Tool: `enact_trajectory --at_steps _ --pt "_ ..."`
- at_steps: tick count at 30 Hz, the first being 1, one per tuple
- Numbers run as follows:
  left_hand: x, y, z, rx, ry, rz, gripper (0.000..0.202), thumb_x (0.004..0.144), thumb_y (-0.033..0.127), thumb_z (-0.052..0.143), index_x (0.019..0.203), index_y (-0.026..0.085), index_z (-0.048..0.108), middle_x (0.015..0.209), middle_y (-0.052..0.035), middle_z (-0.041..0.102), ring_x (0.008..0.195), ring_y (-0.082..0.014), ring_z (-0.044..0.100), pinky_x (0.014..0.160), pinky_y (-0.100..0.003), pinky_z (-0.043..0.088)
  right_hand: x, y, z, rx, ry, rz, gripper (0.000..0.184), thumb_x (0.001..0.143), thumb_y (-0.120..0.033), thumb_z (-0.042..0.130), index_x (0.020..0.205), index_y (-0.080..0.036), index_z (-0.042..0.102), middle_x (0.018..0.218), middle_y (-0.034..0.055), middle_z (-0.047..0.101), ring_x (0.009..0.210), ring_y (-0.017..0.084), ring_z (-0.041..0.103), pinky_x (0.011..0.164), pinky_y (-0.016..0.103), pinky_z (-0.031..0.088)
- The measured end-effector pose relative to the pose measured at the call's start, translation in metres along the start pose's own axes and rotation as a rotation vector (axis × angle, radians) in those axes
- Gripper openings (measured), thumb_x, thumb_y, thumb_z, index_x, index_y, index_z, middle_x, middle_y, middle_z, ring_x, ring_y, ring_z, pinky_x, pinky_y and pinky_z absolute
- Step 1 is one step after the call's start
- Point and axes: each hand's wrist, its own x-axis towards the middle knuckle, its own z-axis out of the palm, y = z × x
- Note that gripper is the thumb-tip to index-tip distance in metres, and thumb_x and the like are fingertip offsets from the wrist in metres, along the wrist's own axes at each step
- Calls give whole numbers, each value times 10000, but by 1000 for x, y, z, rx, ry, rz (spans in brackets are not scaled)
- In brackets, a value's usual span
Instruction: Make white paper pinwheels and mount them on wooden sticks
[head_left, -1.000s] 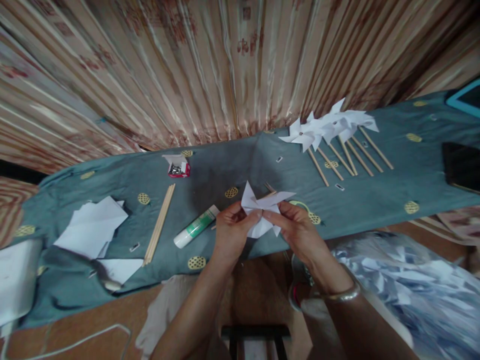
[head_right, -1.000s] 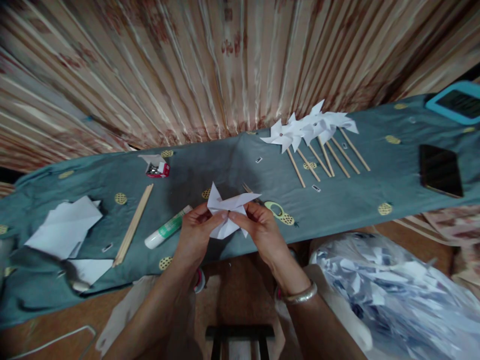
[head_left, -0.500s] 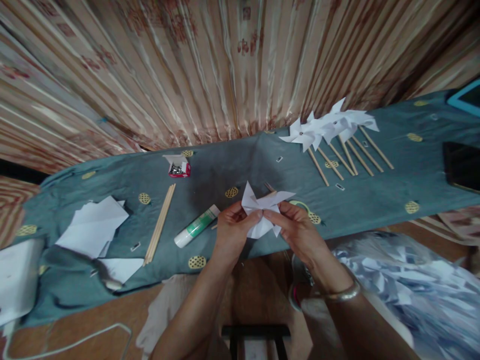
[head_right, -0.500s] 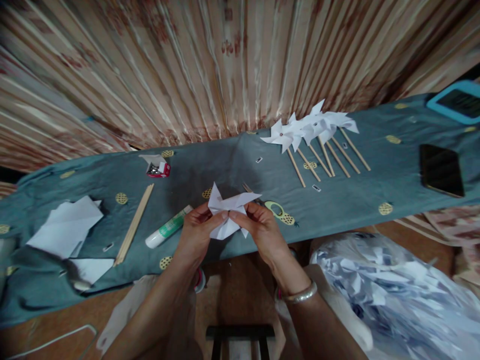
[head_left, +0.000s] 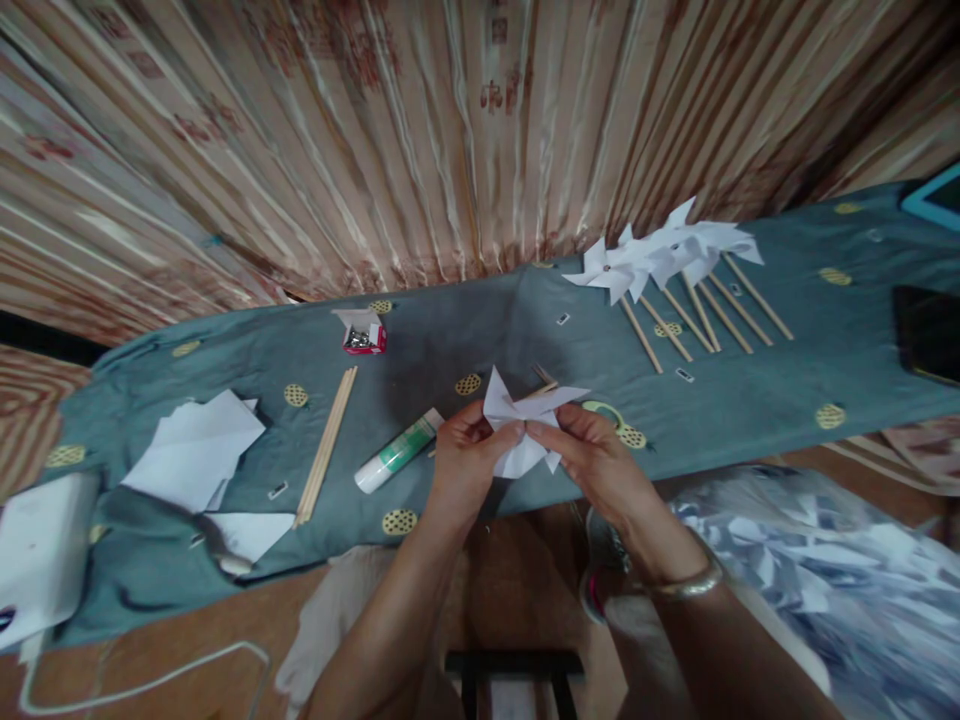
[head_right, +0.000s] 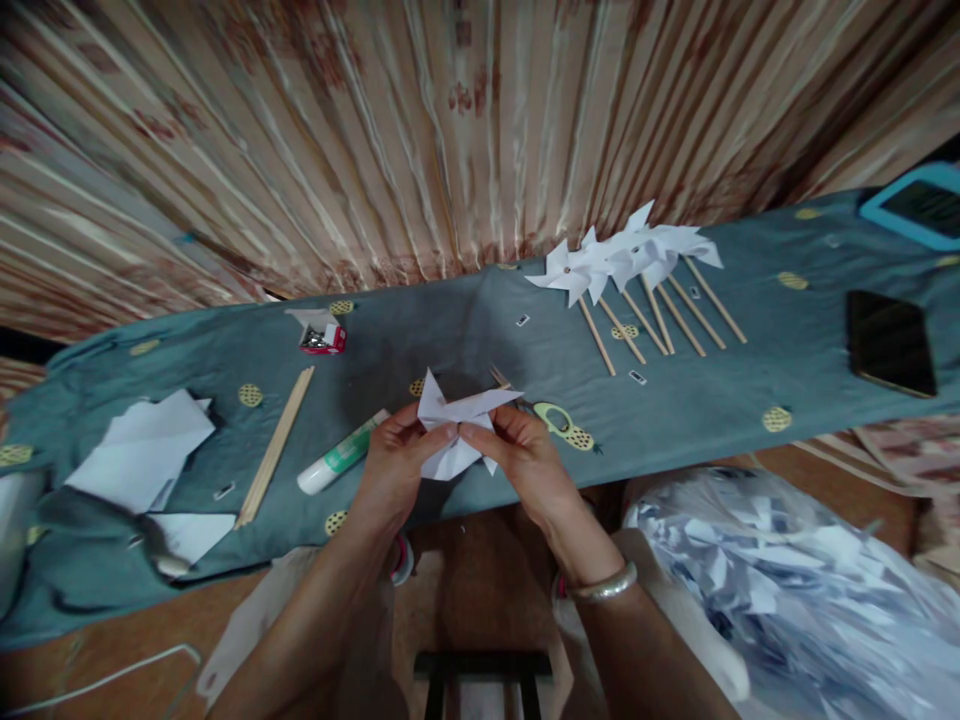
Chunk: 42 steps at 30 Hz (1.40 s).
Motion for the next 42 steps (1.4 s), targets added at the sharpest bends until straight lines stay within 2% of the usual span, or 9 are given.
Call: enact_trajectory --at_steps 6,14,23,27,34,38,42 --pt "-1 1 0 -45 11 0 280 504 209 852 760 167 748 714 -8 741 608 -114 617 609 -225 483 0 2 4 -1 -13 2 229 630 -345 826 824 -241 764 765 -19 748 696 134 646 715 261 508" --pt "-2 2 -4 21 24 1 288 526 223 841 785 152 736 698 0 719 615 -119 612 617 -235 479 0 4 2 4 6 15 205 634 -334 823 786 -219 749 779 -11 743 668 124 618 689 260 480" --pt "-5 3 -4 -56 -29 -31 281 515 217 858 755 150 728 653 19 705 574 -88 587 597 -204 462 -3 4 2 -31 -8 15 210 650 -349 811 815 -230 759 783 4 748 674 145 623 675 279 471" --pt "-7 1 -5 -55 -19 -30 301 514 228 864 769 147 728 664 15 706 579 -91 588 604 -209 461 -4 5 2 -21 42 21 207 620 -343 830 780 -231 759 784 -3 748 664 134 618 667 265 472" --pt "-10 -1 -7 -54 -6 -32 352 504 274 875 789 145 714 685 2 710 583 -108 596 615 -232 470 -6 4 6 -41 23 3 238 615 -343 835 797 -208 761 771 6 747 651 130 617 664 257 487" --pt "-12 3 -12 11 10 24 354 526 307 864 807 145 721 732 -20 723 640 -128 624 662 -252 494 -8 -6 7 -46 60 -35 239 587 -339 847 755 -204 747 734 1 738 614 128 614 624 248 504" --pt "-8 6 -23 144 84 156 256 669 356 767 826 157 733 768 -37 723 720 -145 644 739 -272 508 -8 -23 0 14 161 -112 224 585 -316 846 760 -221 743 711 -10 736 592 109 632 586 204 514"
